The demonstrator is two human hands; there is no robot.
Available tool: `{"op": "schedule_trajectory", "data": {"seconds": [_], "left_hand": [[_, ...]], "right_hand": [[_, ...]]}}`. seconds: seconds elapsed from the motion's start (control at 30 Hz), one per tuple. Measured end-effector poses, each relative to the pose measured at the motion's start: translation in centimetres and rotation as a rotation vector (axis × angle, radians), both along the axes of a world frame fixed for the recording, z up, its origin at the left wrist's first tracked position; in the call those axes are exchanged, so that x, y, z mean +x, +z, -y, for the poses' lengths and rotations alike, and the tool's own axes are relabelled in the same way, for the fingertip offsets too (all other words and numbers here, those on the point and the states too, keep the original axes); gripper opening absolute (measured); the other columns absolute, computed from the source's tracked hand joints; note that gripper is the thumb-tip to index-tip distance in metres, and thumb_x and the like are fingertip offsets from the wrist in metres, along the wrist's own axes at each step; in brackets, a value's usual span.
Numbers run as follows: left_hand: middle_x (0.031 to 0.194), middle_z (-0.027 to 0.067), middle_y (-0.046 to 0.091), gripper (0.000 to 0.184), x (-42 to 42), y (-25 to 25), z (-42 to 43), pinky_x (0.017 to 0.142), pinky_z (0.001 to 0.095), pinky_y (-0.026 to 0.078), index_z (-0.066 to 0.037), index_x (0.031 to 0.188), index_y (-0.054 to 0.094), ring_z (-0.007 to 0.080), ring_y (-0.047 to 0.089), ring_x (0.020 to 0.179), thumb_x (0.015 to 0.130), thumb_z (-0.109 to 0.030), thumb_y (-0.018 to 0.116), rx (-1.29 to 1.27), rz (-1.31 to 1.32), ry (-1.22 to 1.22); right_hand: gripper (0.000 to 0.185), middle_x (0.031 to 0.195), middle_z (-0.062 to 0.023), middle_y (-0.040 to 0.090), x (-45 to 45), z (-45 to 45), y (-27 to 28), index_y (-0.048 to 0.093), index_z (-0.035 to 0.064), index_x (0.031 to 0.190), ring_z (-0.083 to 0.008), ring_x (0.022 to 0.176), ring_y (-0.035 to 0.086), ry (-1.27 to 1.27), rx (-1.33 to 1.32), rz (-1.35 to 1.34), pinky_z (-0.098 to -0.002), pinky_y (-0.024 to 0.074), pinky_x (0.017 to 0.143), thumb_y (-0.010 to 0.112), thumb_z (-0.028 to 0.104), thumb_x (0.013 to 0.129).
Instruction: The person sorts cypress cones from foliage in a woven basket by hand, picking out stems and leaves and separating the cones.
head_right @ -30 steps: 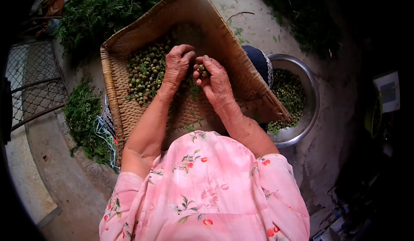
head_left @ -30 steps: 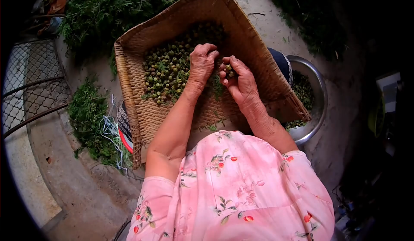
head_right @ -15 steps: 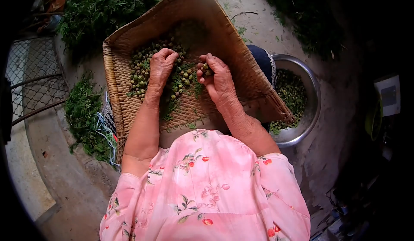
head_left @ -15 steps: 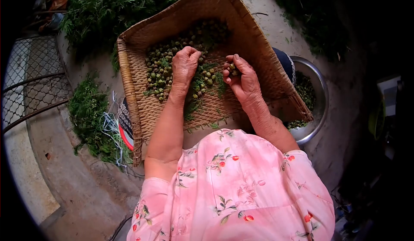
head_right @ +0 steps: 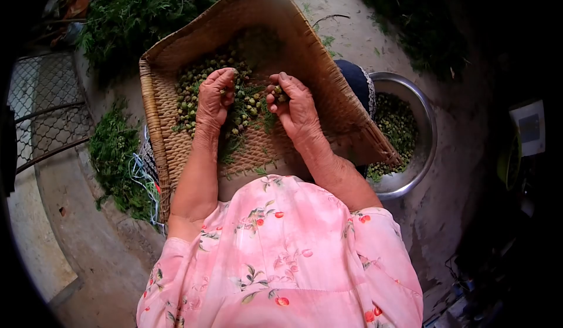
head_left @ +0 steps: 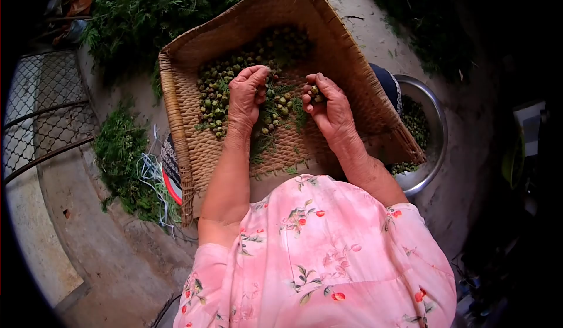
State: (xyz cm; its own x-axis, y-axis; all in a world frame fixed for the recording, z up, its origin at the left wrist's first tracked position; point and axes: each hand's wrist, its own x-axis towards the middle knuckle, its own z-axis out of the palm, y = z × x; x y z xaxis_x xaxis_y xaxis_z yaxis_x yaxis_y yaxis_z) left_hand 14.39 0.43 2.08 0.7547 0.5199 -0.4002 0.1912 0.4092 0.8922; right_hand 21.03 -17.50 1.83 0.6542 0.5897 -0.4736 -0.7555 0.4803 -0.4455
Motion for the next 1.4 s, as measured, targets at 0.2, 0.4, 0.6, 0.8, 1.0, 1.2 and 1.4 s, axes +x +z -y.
{"op": "schedule_trajectory", "data": {"seconds": [0.2,0.4,0.6,0.8,1.0,1.2,1.4], "left_hand": [[0.078,0.0056,0.062,0.014,0.2,1.7,0.4,0.05,0.022,0.045,-0.005,0.093,0.061,0.0133,0.057,0.063,0.086,-0.017,0.06,-0.415,0.138,0.209],[0.073,0.0065,0.067,0.018,1.3,0.1,1.3,0.065,0.0345,0.05,-0.004,0.082,0.067,0.0216,0.063,0.069,0.077,-0.021,0.069,0.83,-0.308,-0.075],[0.079,0.011,0.067,0.021,2.4,0.2,2.3,0.071,0.0401,0.049,-0.006,0.083,0.065,0.0292,0.064,0.079,0.077,-0.026,0.067,1.286,-0.573,-0.231],[0.086,0.0107,0.064,0.018,2.1,-1.3,2.1,0.069,0.0412,0.049,-0.009,0.086,0.063,0.0305,0.062,0.08,0.078,-0.024,0.065,1.465,-0.473,-0.29],[0.084,0.0123,0.062,0.016,1.7,-1.9,2.2,0.068,0.0421,0.049,-0.007,0.084,0.06,0.0324,0.061,0.08,0.08,-0.022,0.063,1.486,-0.419,-0.286],[0.086,0.014,0.059,0.012,1.7,-2.3,1.9,0.067,0.0434,0.049,-0.007,0.083,0.059,0.0341,0.06,0.078,0.08,-0.019,0.06,1.442,-0.362,-0.275],[0.08,0.0143,0.058,0.011,1.7,-1.8,1.9,0.062,0.0445,0.049,-0.007,0.078,0.058,0.0359,0.06,0.074,0.079,-0.017,0.059,1.482,-0.281,-0.285]], "right_hand": [[0.022,0.077,-0.0049,0.059,0.1,-0.2,0.1,0.06,0.0032,0.097,-0.0125,0.062,0.056,-0.002,-0.009,0.002,-0.023,0.0425,0.049,0.056,0.025,0.093],[0.023,0.077,-0.0046,0.059,0.0,-0.2,0.1,0.059,0.0031,0.097,-0.0123,0.062,0.056,0.004,-0.013,0.011,-0.0229,0.0425,0.049,0.056,0.025,0.093],[0.023,0.077,-0.0045,0.059,0.0,-0.2,0.1,0.059,0.0032,0.097,-0.0121,0.062,0.056,0.007,-0.029,0.029,-0.0226,0.0423,0.049,0.056,0.025,0.092],[0.023,0.077,-0.0047,0.059,0.0,-0.2,-0.1,0.06,0.003,0.097,-0.012,0.061,0.056,0.007,-0.034,0.029,-0.0228,0.0424,0.049,0.057,0.025,0.092],[0.023,0.078,-0.0047,0.059,-0.1,-0.2,0.1,0.06,0.0031,0.097,-0.0119,0.062,0.056,0.01,-0.051,0.042,-0.0229,0.0423,0.049,0.057,0.025,0.092],[0.022,0.078,-0.0046,0.058,-0.1,-0.3,0.3,0.059,0.0038,0.098,-0.0121,0.062,0.056,0.019,-0.057,0.044,-0.0224,0.0428,0.049,0.055,0.025,0.093],[0.021,0.077,-0.0041,0.059,-0.4,-0.2,0.7,0.059,0.0046,0.098,-0.0115,0.061,0.056,0.028,-0.053,0.046,-0.0218,0.0436,0.049,0.054,0.025,0.093]]}}
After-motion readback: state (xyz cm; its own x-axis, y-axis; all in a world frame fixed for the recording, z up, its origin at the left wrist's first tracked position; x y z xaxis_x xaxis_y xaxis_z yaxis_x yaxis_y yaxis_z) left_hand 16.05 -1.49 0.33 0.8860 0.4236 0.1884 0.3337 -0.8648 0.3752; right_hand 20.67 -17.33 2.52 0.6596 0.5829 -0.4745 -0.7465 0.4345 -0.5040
